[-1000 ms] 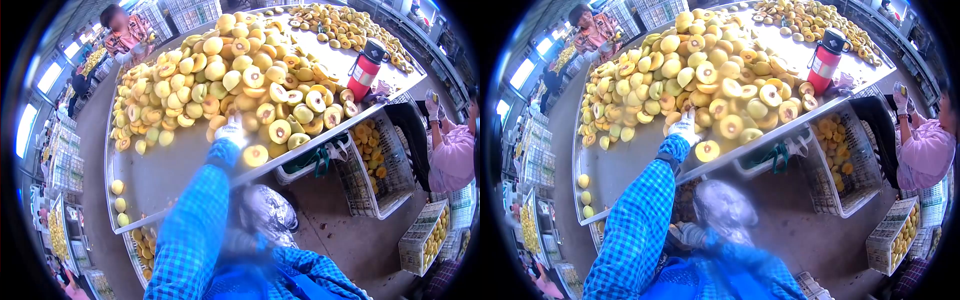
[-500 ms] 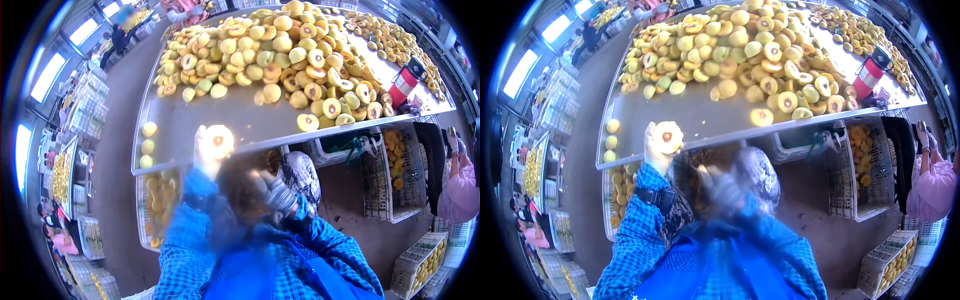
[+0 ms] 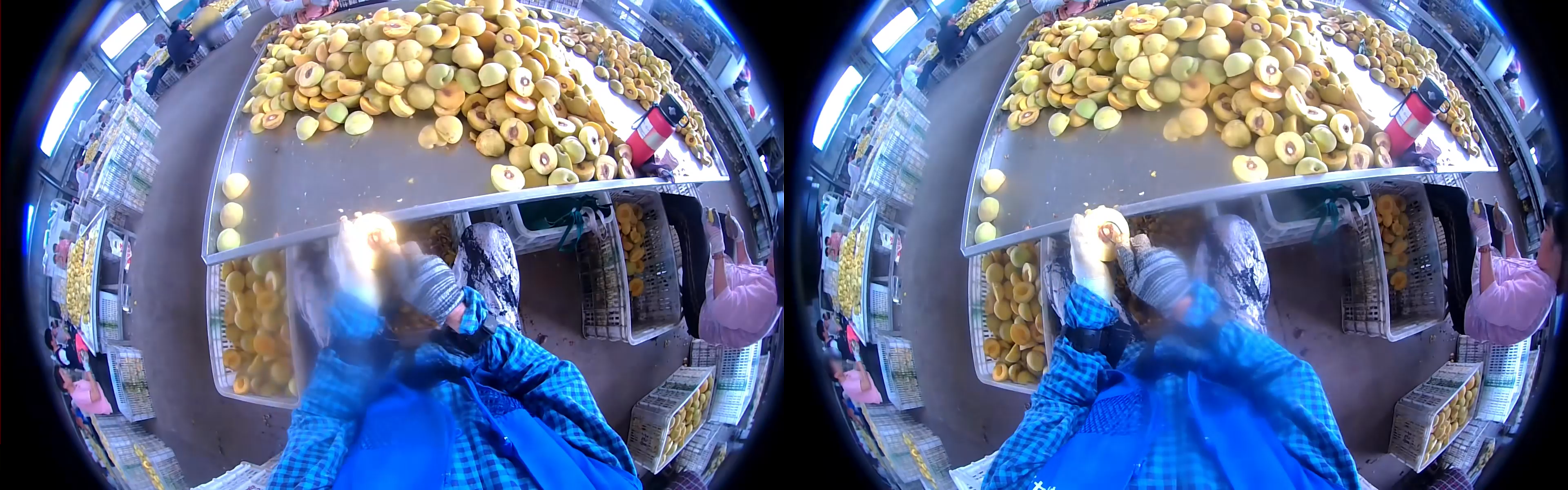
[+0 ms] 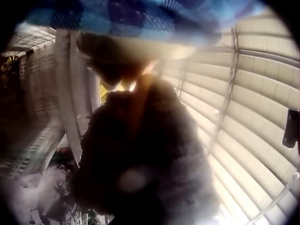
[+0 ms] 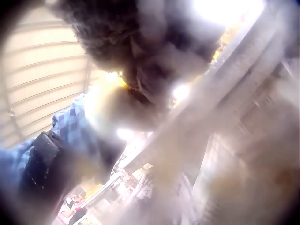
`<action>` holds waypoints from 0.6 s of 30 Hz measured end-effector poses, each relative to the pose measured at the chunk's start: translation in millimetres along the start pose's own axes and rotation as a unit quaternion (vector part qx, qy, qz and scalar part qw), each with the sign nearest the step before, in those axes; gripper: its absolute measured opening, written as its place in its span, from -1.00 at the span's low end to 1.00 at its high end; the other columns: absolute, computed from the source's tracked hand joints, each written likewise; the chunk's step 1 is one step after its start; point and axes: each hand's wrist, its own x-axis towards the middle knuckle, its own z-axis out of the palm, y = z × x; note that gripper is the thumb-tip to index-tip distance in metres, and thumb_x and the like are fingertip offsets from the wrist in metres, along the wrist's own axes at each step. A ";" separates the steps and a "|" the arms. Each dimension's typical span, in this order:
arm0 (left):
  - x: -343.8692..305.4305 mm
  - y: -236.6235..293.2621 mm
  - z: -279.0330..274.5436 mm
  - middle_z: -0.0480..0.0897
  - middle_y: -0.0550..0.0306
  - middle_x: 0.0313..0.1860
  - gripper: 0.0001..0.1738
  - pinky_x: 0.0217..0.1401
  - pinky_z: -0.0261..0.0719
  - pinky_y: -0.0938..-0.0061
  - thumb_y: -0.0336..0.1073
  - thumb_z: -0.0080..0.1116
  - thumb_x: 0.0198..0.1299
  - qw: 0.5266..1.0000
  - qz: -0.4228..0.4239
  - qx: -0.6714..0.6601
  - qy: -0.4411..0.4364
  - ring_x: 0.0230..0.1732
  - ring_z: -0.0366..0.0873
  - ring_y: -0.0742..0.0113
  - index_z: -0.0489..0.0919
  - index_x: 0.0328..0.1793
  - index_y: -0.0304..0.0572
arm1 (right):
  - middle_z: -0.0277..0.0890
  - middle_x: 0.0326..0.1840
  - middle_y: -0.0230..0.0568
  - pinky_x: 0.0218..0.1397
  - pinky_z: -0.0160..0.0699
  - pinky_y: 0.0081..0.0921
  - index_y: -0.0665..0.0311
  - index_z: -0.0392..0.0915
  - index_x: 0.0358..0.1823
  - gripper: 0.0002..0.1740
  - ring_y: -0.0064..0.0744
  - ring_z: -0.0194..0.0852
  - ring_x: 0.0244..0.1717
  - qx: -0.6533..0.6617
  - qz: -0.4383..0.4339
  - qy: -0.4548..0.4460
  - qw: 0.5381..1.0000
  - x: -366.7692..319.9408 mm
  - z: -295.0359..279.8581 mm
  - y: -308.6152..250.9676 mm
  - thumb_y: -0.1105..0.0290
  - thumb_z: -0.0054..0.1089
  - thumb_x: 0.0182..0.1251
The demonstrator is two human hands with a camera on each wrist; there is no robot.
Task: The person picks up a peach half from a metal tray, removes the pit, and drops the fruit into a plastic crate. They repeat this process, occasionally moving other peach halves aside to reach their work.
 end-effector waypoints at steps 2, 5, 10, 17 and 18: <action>6.0 -29.2 -19.8 0.56 0.06 -0.15 -0.51 0.06 0.46 0.43 -0.02 -0.24 0.38 0.990 0.074 0.118 0.021 -0.09 0.52 0.30 0.52 -0.08 -0.34 | 0.38 -0.32 0.08 -0.46 0.39 -0.13 0.27 0.42 -0.03 -0.71 -0.02 0.44 -0.49 0.016 0.006 0.006 1.000 -4.5 11.0 2.8 0.34 -0.13 0.27; -12.1 -6.6 1.7 0.57 0.06 -0.13 -0.51 0.01 0.48 0.44 -0.05 -0.24 0.39 0.993 0.071 0.098 -0.012 -0.11 0.52 0.32 0.51 -0.08 -0.39 | 0.41 -0.29 0.09 -0.40 0.40 -0.13 0.30 0.45 -0.02 -0.70 0.02 0.44 -0.43 0.070 -0.006 0.018 0.997 -11.2 25.9 14.3 0.33 -0.13 0.32; -13.6 -2.1 -1.1 0.58 0.06 -0.19 -0.55 -0.11 0.50 0.47 -0.12 -0.30 0.40 0.961 0.146 0.191 -0.134 -0.20 0.52 0.36 0.51 -0.13 -0.36 | 0.43 -0.26 0.10 -0.38 0.39 -0.13 0.34 0.44 0.06 -0.66 0.03 0.44 -0.40 0.376 -0.022 0.058 0.924 -21.1 51.1 35.5 0.36 -0.13 0.34; -31.4 -6.0 24.9 0.59 0.11 -0.42 -0.57 -0.21 0.49 0.53 -0.17 -0.31 0.39 0.965 0.097 0.243 0.016 -0.32 0.55 0.37 0.53 -0.23 -0.32 | 0.53 -0.06 -0.15 -0.19 0.55 -0.50 0.41 0.43 0.08 -0.68 -0.52 0.55 -0.15 0.037 -0.015 -0.181 0.983 -8.1 -23.9 21.4 0.45 0.01 0.34; -33.2 -3.0 27.7 0.59 0.12 -0.43 -0.58 -0.21 0.49 0.53 -0.18 -0.31 0.39 0.971 0.069 0.230 0.024 -0.33 0.56 0.37 0.53 -0.23 -0.32 | 0.52 -0.13 -0.07 -0.25 0.51 -0.40 0.38 0.46 0.01 -0.73 -0.33 0.52 -0.22 0.083 0.002 -0.171 0.982 -8.6 -26.3 22.2 0.42 -0.01 0.34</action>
